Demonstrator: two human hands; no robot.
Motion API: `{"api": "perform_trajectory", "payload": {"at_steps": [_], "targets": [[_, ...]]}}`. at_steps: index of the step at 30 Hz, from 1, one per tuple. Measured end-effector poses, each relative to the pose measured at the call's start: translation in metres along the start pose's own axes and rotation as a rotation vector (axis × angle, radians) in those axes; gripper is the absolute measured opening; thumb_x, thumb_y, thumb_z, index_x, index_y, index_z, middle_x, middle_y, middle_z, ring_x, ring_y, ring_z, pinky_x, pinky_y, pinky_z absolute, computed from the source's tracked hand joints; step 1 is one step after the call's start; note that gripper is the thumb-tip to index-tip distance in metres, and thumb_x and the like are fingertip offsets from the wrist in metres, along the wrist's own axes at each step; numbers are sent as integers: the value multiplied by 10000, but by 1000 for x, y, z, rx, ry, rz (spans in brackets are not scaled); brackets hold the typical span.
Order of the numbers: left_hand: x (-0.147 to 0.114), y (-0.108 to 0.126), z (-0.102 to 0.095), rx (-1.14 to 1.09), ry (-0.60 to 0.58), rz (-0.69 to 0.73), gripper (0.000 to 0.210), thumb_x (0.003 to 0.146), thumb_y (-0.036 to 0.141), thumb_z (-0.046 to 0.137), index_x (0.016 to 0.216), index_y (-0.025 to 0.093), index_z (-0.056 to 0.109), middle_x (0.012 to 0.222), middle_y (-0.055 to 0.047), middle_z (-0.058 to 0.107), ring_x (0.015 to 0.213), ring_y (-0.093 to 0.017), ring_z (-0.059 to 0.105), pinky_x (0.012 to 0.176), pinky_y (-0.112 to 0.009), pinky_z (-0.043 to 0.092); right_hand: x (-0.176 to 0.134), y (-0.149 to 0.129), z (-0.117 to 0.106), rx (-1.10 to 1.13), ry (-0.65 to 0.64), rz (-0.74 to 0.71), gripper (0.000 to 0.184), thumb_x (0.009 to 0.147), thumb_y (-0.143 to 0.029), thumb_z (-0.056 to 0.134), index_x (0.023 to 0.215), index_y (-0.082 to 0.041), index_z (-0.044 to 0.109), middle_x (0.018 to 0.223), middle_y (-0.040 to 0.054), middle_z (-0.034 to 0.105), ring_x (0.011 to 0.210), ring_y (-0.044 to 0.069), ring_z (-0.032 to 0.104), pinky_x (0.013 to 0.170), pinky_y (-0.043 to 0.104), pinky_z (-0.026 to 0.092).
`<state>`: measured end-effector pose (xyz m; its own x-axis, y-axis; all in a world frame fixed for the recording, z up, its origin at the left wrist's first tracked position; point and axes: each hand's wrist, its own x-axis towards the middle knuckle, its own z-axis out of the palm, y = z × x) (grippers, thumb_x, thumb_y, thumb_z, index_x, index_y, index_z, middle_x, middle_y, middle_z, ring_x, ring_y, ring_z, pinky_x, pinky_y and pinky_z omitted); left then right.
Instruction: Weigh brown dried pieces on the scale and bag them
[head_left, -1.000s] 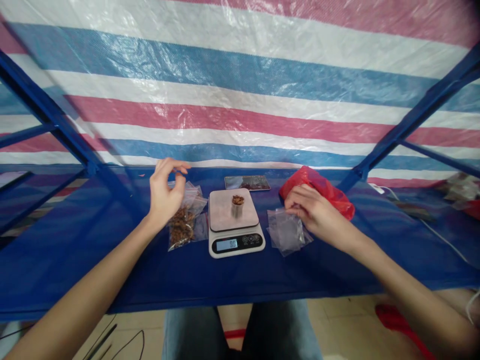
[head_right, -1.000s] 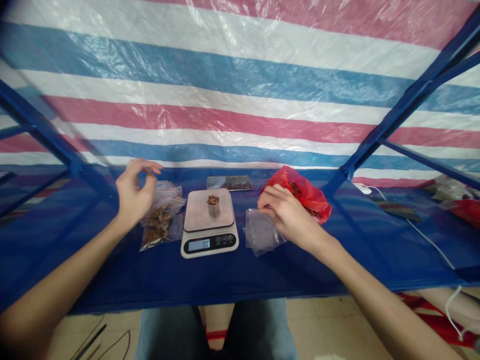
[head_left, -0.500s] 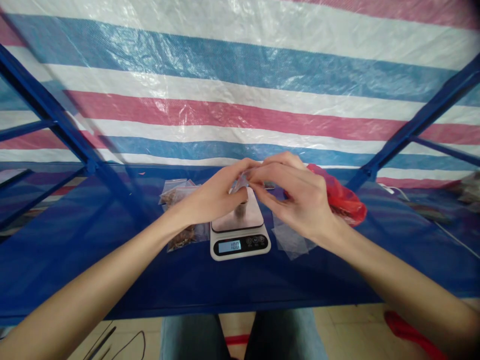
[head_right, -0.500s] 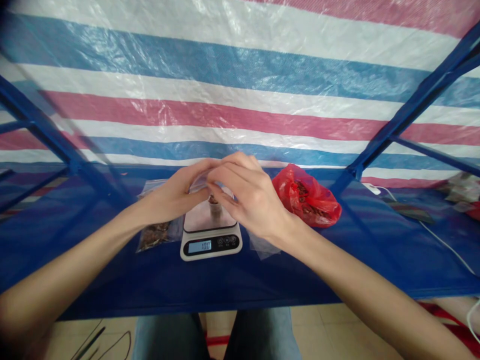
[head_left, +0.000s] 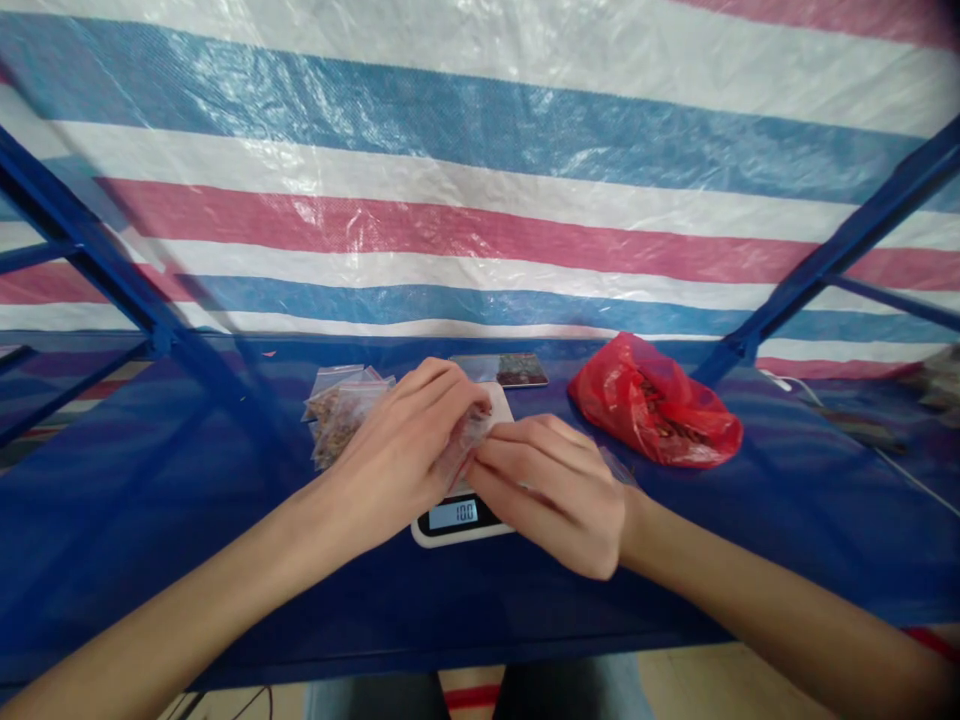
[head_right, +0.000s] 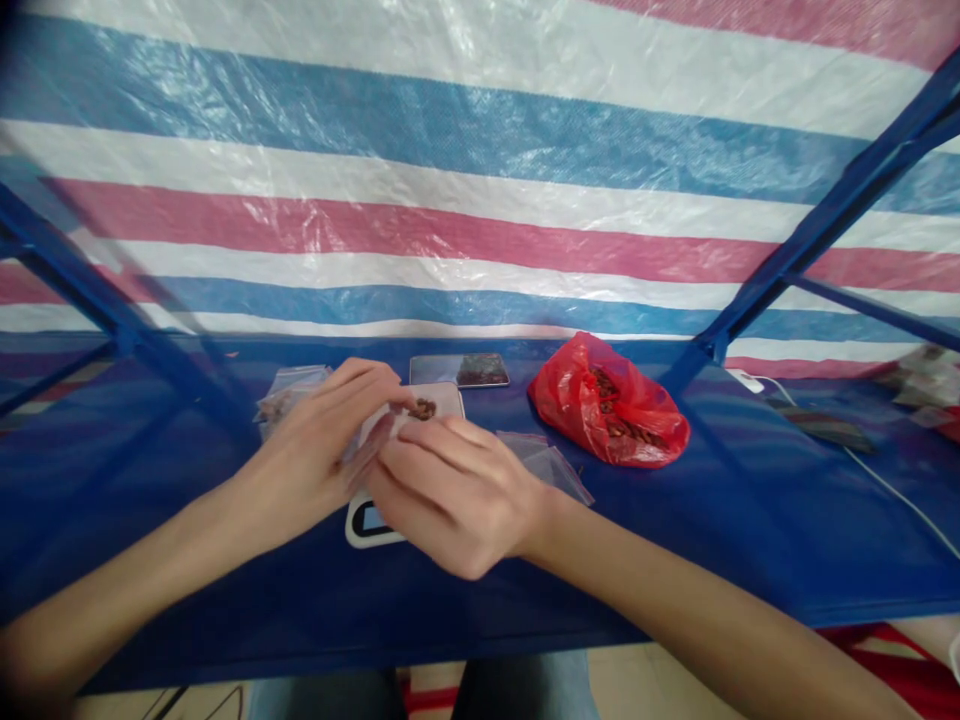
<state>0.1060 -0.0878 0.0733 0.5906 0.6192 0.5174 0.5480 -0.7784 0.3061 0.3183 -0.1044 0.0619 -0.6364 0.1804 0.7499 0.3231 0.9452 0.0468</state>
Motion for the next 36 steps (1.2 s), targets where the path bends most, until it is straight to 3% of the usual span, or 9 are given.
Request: {"api": "perform_trajectory", "payload": {"at_steps": [6, 10, 14, 19, 23, 26, 28, 31, 36], "targets": [[-16, 3, 4, 133, -75, 64, 352, 859, 105, 561, 1190, 214, 607, 1110, -102, 684, 1100, -289, 580, 967, -449, 554, -6, -5, 6, -53, -47, -65, 249, 1021, -112, 535, 1096, -127, 772, 1080, 135, 814, 1055, 250, 768, 829, 352, 656], [-16, 6, 7, 239, -40, 126, 362, 847, 104, 516, 1168, 216, 640, 1120, -127, 697, 1164, -329, 586, 1060, -527, 521, -7, -2, 22, -28, -17, -87, 277, 1014, -90, 509, 1119, -116, 764, 1064, 144, 808, 1068, 253, 764, 950, 376, 654], [-14, 6, 6, 254, -2, 158, 387, 844, 93, 490, 1165, 237, 652, 1113, -127, 703, 1170, -334, 598, 1104, -539, 486, -6, -6, 38, -119, -54, -51, 226, 995, -67, 539, 986, -130, 756, 944, 124, 785, 1015, 255, 758, 981, 400, 621], [-10, -9, -2, 221, -25, 73, 269, 815, 125, 556, 1026, 277, 625, 993, -82, 703, 1031, -293, 636, 906, -451, 561, -4, -4, 25, -40, -75, -37, 244, 1007, -106, 537, 1139, -161, 734, 1121, 130, 788, 1201, 272, 700, 896, 405, 610], [-2, -36, 0, 211, -15, -119, 78, 890, 189, 567, 915, 259, 590, 903, -37, 694, 982, -257, 642, 795, -380, 540, -14, 18, 17, 65, 115, 360, 343, 970, -117, 619, 1283, -251, 661, 1214, 87, 744, 1185, 263, 677, 998, 466, 563], [2, -56, 8, 198, -43, -215, 65, 873, 199, 602, 910, 251, 607, 871, -29, 688, 976, -271, 648, 772, -382, 526, -27, 39, 27, 137, 19, 660, 587, 840, -294, 856, 1365, -268, 596, 1267, 90, 695, 1189, 303, 638, 1025, 516, 539], [2, -65, 13, 202, -60, -257, 141, 868, 182, 597, 989, 247, 627, 891, -37, 685, 978, -278, 654, 782, -390, 525, -33, 50, 37, 181, -77, 734, 708, 751, -351, 933, 1368, -265, 596, 1284, 100, 680, 1210, 328, 612, 1036, 538, 523], [1, -72, 16, 200, -67, -272, 277, 853, 148, 581, 1113, 241, 609, 949, -50, 670, 984, -277, 652, 831, -405, 527, -36, 56, 50, 207, -86, 760, 532, 748, -321, 935, 1215, -250, 689, 1193, 89, 704, 1147, 313, 617, 1012, 519, 518], [9, -67, 17, 171, -100, -286, 187, 834, 147, 573, 995, 242, 566, 880, -37, 614, 975, -285, 612, 836, -417, 505, -33, 50, 56, 326, 8, 823, 348, 744, -211, 908, 1048, -226, 741, 1089, 62, 756, 1041, 264, 670, 960, 445, 531]]}}
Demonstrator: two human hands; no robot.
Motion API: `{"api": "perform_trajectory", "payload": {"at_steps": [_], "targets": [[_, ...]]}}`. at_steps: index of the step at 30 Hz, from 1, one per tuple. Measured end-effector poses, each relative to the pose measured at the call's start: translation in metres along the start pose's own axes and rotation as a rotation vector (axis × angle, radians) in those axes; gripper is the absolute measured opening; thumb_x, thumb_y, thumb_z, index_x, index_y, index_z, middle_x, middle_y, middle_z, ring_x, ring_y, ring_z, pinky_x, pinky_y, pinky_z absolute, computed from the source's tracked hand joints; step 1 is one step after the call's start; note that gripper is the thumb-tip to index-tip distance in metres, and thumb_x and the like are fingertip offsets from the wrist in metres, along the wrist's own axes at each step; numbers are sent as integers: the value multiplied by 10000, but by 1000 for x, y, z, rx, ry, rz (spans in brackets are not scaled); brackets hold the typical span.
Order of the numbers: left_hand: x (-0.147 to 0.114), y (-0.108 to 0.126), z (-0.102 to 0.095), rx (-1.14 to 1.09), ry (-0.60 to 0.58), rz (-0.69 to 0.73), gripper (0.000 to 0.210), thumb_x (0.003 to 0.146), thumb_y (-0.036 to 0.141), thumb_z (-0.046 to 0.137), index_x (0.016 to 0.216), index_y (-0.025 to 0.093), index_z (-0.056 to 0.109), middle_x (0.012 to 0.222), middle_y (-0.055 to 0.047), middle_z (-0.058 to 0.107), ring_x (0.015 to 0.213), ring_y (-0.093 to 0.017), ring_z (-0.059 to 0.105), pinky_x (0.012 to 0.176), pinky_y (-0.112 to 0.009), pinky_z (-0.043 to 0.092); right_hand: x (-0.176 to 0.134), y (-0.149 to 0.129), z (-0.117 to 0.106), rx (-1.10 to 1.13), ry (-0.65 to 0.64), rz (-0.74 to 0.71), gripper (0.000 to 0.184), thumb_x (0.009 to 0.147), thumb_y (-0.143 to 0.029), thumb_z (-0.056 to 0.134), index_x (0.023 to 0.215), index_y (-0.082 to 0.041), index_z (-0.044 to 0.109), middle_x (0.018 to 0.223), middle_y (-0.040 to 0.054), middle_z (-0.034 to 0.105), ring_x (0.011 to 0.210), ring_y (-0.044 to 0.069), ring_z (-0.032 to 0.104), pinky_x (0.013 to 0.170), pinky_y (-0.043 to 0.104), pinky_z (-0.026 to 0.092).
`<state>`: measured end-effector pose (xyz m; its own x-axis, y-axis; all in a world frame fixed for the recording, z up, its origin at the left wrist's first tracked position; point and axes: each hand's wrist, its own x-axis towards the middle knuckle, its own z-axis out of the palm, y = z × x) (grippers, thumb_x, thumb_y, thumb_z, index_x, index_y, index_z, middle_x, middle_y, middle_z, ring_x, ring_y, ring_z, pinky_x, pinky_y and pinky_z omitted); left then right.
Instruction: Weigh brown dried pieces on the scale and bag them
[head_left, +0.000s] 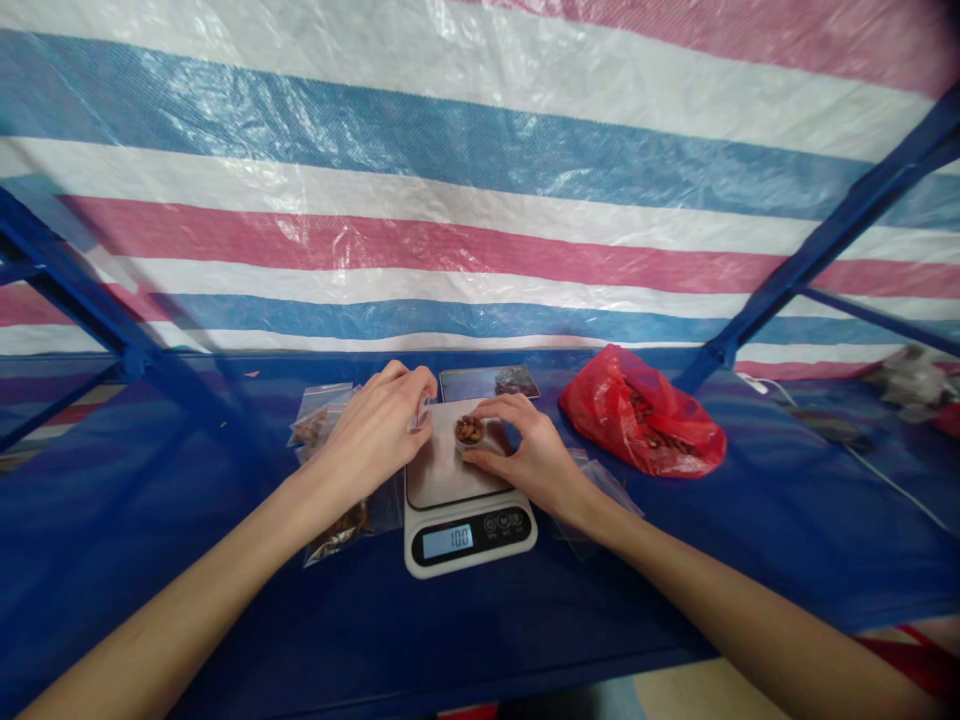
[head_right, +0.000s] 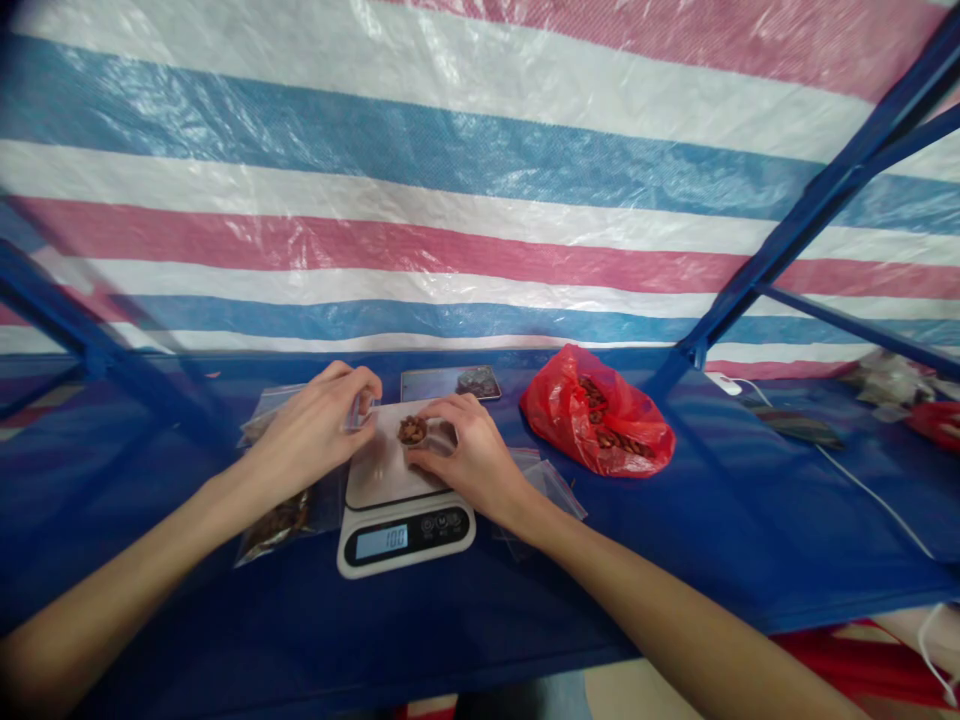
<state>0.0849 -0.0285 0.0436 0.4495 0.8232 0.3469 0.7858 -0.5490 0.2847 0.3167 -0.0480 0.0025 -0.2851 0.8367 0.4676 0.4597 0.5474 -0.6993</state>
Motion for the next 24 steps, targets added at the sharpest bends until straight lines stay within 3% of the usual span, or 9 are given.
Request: {"api": "perform_trajectory", "payload": {"at_steps": [4, 10, 15, 24], "targets": [[5, 12, 3, 2, -11, -30, 140, 836, 147, 580, 947, 231, 562, 927, -57, 630, 1014, -291, 594, 849, -426, 492, -6, -8, 0, 177, 21, 91, 314, 796, -213, 848, 1092, -219, 742, 1056, 36, 788, 987, 224, 722, 933, 378, 543], [9, 24, 6, -46, -39, -17, 222, 822, 87, 573, 995, 223, 601, 959, -57, 658, 1045, -277, 592, 899, -418, 486, -7, -13, -3, 254, 43, 55, 344, 847, -232, 818, 1180, -253, 732, 1128, 28, 785, 977, 206, 717, 827, 339, 524], [9, 30, 8, -62, -17, -69, 192, 810, 122, 624, 976, 219, 627, 973, -65, 657, 1032, -283, 611, 906, -432, 491, -5, -9, -4, 333, 111, 53, 319, 819, -264, 862, 1053, -238, 647, 1019, 17, 746, 965, 202, 695, 858, 345, 508], [9, 39, 10, -144, -45, -136, 224, 792, 168, 681, 1013, 202, 669, 1047, -88, 647, 1042, -295, 633, 906, -432, 495, 0, -16, -13, 229, 97, -48, 255, 851, -235, 830, 1065, -233, 691, 1013, 15, 716, 943, 200, 655, 809, 337, 488]]}}
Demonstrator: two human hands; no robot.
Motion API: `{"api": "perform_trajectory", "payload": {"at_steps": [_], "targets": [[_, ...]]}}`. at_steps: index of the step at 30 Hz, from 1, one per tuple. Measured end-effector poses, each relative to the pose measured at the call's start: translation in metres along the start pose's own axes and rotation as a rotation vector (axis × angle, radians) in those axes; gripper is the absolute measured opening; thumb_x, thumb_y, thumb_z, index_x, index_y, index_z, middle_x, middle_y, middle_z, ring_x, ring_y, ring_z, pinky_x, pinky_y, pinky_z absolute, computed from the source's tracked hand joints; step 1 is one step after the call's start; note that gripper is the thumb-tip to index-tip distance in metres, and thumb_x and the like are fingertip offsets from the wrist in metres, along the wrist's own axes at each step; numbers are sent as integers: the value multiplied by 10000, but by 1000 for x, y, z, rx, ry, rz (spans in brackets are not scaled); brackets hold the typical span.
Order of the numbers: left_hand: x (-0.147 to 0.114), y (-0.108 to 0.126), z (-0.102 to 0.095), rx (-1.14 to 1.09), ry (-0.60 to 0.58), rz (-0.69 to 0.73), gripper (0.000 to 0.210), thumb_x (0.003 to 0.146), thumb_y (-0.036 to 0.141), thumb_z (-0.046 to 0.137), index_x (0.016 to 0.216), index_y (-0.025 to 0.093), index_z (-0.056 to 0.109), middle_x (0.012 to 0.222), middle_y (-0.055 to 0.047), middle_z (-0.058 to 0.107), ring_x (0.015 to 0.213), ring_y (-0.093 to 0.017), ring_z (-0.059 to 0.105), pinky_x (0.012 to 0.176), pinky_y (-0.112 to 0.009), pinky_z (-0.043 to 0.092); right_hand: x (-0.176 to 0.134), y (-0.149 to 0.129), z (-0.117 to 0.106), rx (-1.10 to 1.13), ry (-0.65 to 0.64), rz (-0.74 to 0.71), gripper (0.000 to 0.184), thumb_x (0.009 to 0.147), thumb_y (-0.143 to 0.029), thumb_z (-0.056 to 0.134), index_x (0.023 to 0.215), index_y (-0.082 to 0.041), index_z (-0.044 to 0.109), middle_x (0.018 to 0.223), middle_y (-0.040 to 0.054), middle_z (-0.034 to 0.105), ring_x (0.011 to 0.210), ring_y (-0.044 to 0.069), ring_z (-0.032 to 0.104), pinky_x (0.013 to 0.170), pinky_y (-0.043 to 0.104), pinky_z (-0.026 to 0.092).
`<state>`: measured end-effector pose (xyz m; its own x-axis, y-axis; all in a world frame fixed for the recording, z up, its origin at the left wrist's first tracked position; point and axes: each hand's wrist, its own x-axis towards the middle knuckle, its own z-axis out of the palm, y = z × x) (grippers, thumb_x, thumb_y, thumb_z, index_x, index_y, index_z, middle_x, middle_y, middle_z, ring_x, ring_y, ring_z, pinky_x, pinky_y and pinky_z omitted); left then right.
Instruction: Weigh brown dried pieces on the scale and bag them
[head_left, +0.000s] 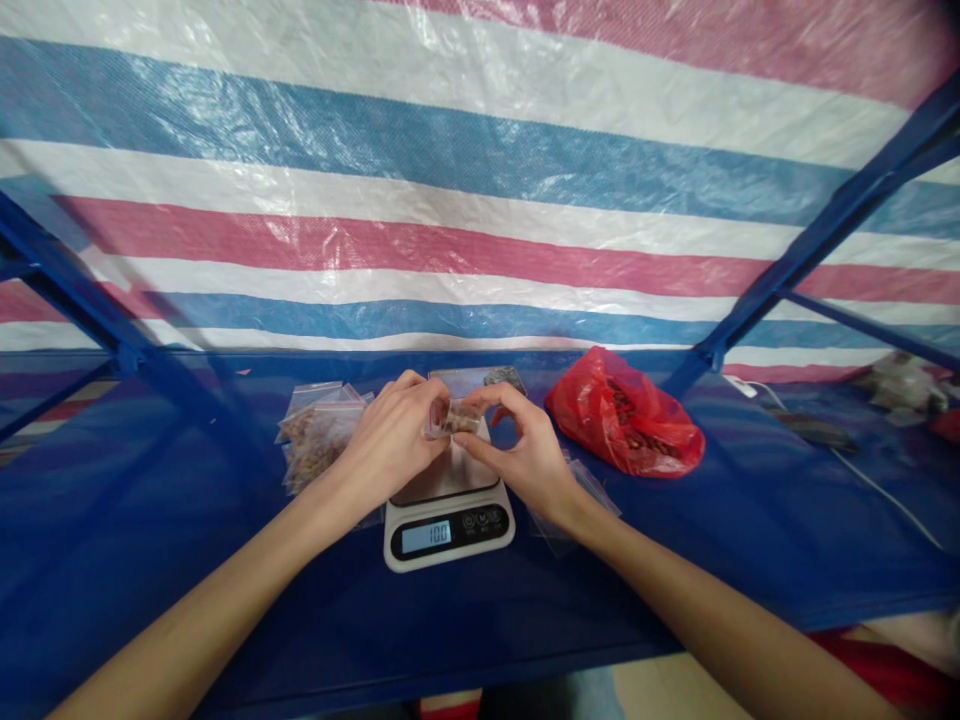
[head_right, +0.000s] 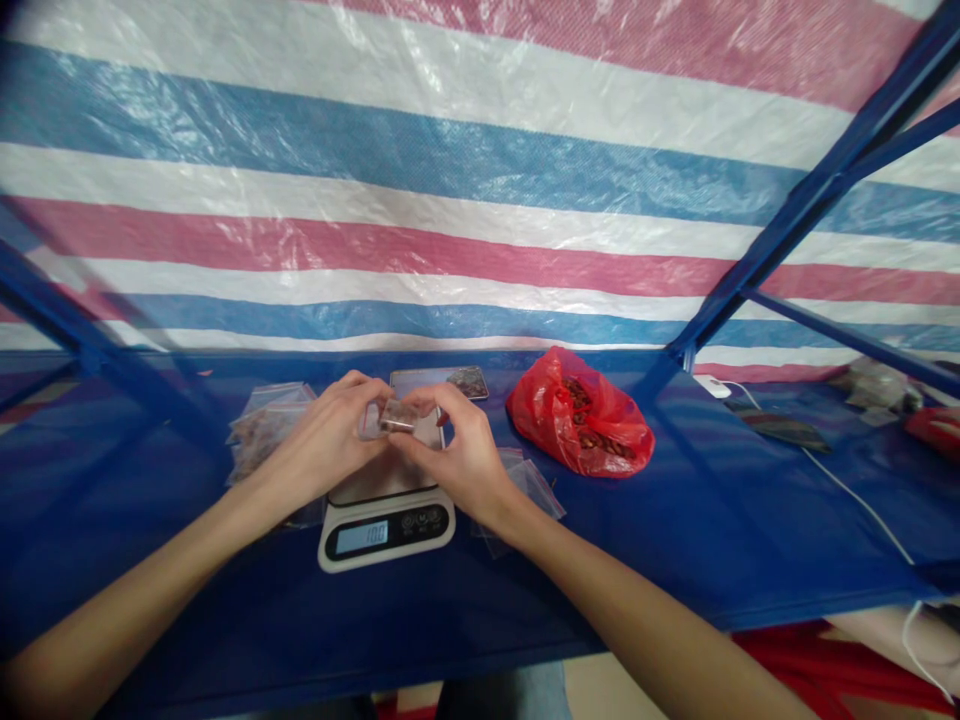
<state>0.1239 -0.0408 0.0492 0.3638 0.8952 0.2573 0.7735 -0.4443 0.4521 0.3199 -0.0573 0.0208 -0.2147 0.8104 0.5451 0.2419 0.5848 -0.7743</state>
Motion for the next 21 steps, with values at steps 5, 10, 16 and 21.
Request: {"api": "perform_trajectory", "payload": {"at_steps": [5, 10, 16, 21], "targets": [[-1, 9, 1, -87, -10, -27, 215, 753, 166, 661, 964, 208, 660, 952, -48, 604, 906, -258, 630, 770, -373, 470, 2, -9, 0, -51, -41, -147, 321, 895, -151, 764, 1195, -256, 719, 1084, 39, 637, 1049, 209, 622, 942, 377, 510], [-4, 13, 3, -194, 35, -12, 183, 720, 164, 662, 896, 212, 646, 887, -19, 604, 869, -234, 615, 739, -346, 449, -2, -15, -2, -109, -58, -240, 346, 926, -124, 707, 1247, -252, 702, 1152, 67, 593, 1139, 225, 589, 1013, 409, 497], [-4, 3, 2, -383, 131, -30, 152, 812, 275, 708, 946, 223, 660, 952, -21, 698, 872, -207, 647, 794, -336, 485, 6, -8, -21, -48, 202, -123, 258, 1000, -293, 663, 1257, -281, 652, 1130, 48, 640, 1048, 220, 612, 910, 387, 520], [-3, -10, -13, -881, 116, -182, 244, 858, 393, 762, 973, 216, 639, 829, -18, 709, 790, -179, 652, 724, -289, 493, 20, 16, -50, -46, 383, 39, 395, 1089, -457, 450, 1453, -339, 547, 1104, 45, 648, 943, 218, 609, 870, 401, 524]]}}
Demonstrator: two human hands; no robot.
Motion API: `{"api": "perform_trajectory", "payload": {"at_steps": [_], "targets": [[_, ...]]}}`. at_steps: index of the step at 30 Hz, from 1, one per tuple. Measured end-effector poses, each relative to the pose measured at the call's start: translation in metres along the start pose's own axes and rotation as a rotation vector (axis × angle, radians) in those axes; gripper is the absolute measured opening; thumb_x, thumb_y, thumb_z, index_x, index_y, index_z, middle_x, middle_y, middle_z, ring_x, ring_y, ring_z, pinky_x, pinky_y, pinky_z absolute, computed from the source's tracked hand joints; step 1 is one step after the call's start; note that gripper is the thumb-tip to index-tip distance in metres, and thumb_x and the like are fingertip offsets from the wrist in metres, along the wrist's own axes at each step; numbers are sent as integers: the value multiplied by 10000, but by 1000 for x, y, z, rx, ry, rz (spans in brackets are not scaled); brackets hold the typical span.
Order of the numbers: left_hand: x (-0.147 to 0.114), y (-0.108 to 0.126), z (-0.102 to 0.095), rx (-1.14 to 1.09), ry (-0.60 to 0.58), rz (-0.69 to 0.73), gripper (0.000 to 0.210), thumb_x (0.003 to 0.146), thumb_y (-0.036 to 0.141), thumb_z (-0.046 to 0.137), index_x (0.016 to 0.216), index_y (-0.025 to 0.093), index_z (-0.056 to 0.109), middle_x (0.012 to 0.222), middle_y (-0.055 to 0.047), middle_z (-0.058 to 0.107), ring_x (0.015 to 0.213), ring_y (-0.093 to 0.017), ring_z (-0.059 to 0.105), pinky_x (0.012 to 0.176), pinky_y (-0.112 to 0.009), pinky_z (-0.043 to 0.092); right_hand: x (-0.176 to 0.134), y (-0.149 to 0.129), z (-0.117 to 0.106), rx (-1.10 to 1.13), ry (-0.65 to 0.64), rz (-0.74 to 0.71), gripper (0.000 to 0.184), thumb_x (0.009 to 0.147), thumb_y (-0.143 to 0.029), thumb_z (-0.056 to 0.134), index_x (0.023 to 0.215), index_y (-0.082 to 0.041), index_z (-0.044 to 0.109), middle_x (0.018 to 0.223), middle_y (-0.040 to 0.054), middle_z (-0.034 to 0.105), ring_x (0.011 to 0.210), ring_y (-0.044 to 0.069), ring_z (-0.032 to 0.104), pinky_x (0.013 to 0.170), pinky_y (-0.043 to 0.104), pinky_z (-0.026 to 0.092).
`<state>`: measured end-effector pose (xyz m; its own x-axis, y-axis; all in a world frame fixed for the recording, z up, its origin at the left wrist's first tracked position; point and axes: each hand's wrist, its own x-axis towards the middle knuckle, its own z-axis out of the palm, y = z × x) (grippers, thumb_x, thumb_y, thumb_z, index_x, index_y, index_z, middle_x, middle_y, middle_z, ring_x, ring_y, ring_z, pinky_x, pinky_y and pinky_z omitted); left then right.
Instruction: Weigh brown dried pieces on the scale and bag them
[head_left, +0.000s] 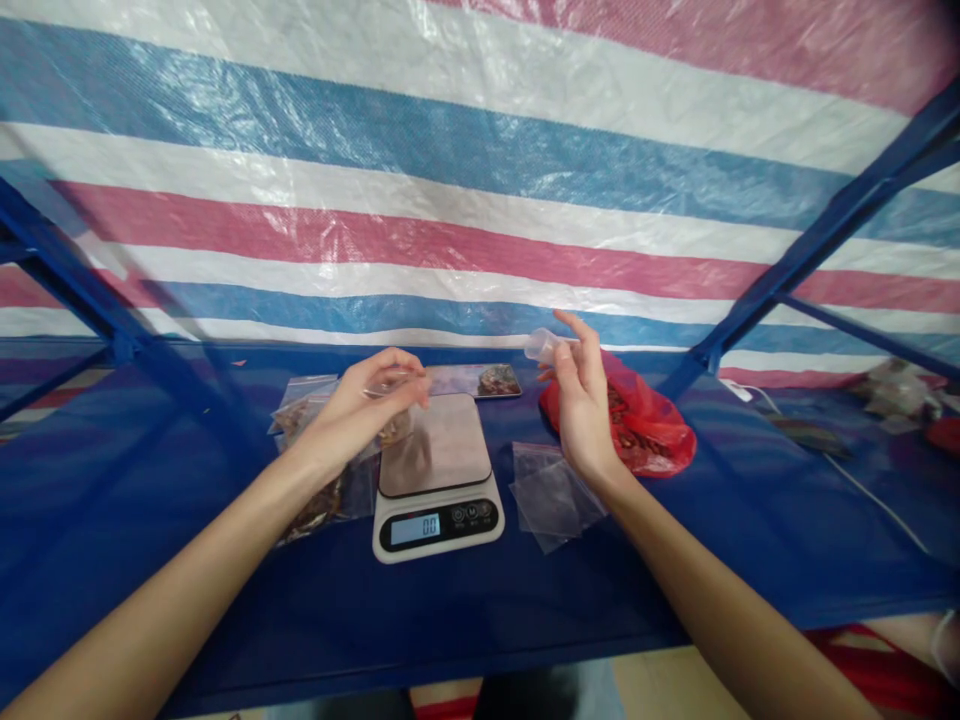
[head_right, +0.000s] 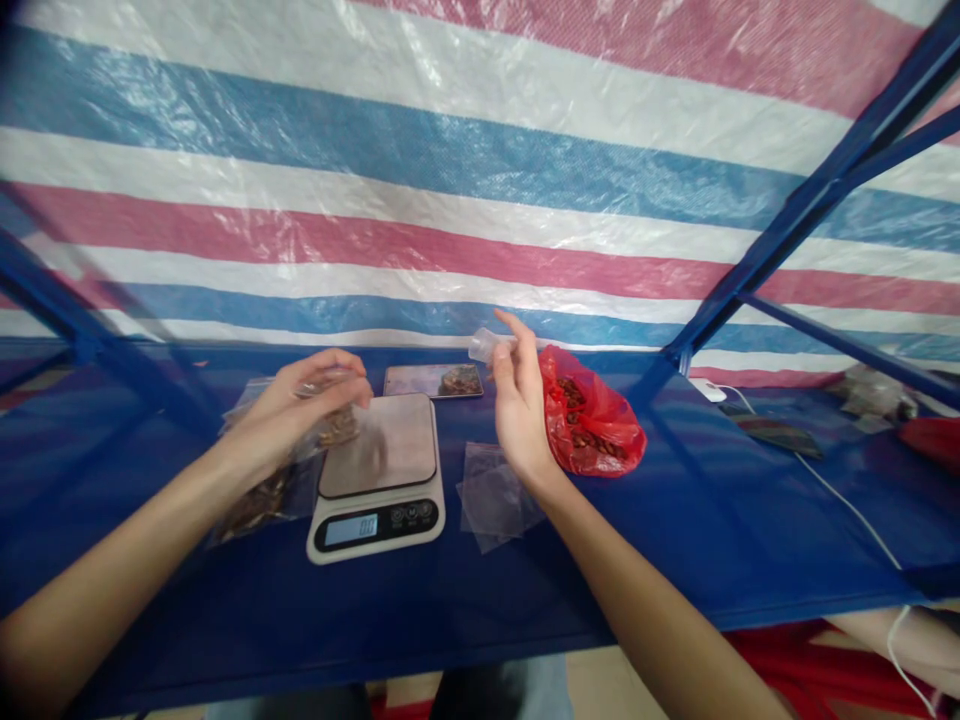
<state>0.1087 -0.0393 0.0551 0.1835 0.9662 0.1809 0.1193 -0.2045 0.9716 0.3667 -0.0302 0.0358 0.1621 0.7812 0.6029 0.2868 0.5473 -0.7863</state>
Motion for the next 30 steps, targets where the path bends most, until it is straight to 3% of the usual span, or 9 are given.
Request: {"api": "perform_trajectory", "payload": {"at_steps": [4, 7, 11, 15, 20, 25, 27, 30], "targets": [[-2, -5, -7, -534, -44, -119, 370, 798, 321, 842, 1071, 231, 609, 748, 19, 666, 811, -182, 692, 732, -275, 547, 9, 23, -8, -5, -88, 95, 415, 1082, -536, 414, 1351, -327, 650, 1083, 40, 684, 866, 207, 598, 784, 359, 511], [-5, -13, -8, -649, -19, -188, 381, 768, 264, 868, 1065, 214, 634, 782, -2, 713, 839, -194, 726, 742, -286, 591, 8, 34, -7, -59, -164, 133, 408, 1059, -534, 452, 1199, -247, 706, 1046, 54, 701, 875, 220, 609, 791, 353, 494], [-7, -19, -11, -652, -25, -314, 383, 733, 377, 909, 977, 189, 682, 796, -49, 785, 753, -231, 765, 696, -348, 640, 0, 40, -2, -124, -206, 160, 333, 1037, -486, 505, 1132, -213, 671, 938, 39, 701, 837, 217, 627, 784, 345, 479], [-6, -20, -17, -591, -15, -342, 444, 649, 452, 964, 744, 172, 633, 602, -4, 708, 520, -169, 685, 495, -249, 561, -8, 38, 3, -161, -278, 234, 280, 972, -483, 648, 1108, -245, 593, 871, 3, 719, 767, 205, 659, 686, 304, 461], [-7, -14, -12, -447, -2, -220, 409, 871, 535, 773, 771, 179, 598, 546, 12, 656, 391, -111, 559, 374, -186, 412, -3, 29, -3, -464, -406, 192, 213, 938, -352, 690, 778, -232, 616, 777, 17, 722, 763, 224, 684, 705, 311, 434], [-13, -3, 4, -349, -26, -192, 406, 962, 606, 615, 862, 226, 512, 513, 36, 632, 346, -102, 469, 341, -171, 356, 3, 28, -11, -636, -586, 154, 179, 882, -306, 783, 742, -221, 712, 733, 21, 721, 685, 213, 627, 674, 320, 392], [-16, -3, 9, -339, -49, -204, 418, 958, 626, 605, 865, 235, 491, 515, 38, 634, 354, -103, 472, 347, -167, 351, 3, 28, -10, -664, -569, 70, 169, 850, -311, 828, 741, -224, 732, 828, 44, 748, 797, 245, 635, 725, 343, 412], [-20, -4, 15, -297, -39, -218, 423, 922, 622, 660, 842, 233, 514, 556, 26, 661, 395, -121, 543, 373, -189, 391, -1, 17, -5, -616, -395, -70, 199, 870, -364, 824, 766, -225, 726, 981, 74, 737, 947, 283, 595, 817, 398, 428]]}}
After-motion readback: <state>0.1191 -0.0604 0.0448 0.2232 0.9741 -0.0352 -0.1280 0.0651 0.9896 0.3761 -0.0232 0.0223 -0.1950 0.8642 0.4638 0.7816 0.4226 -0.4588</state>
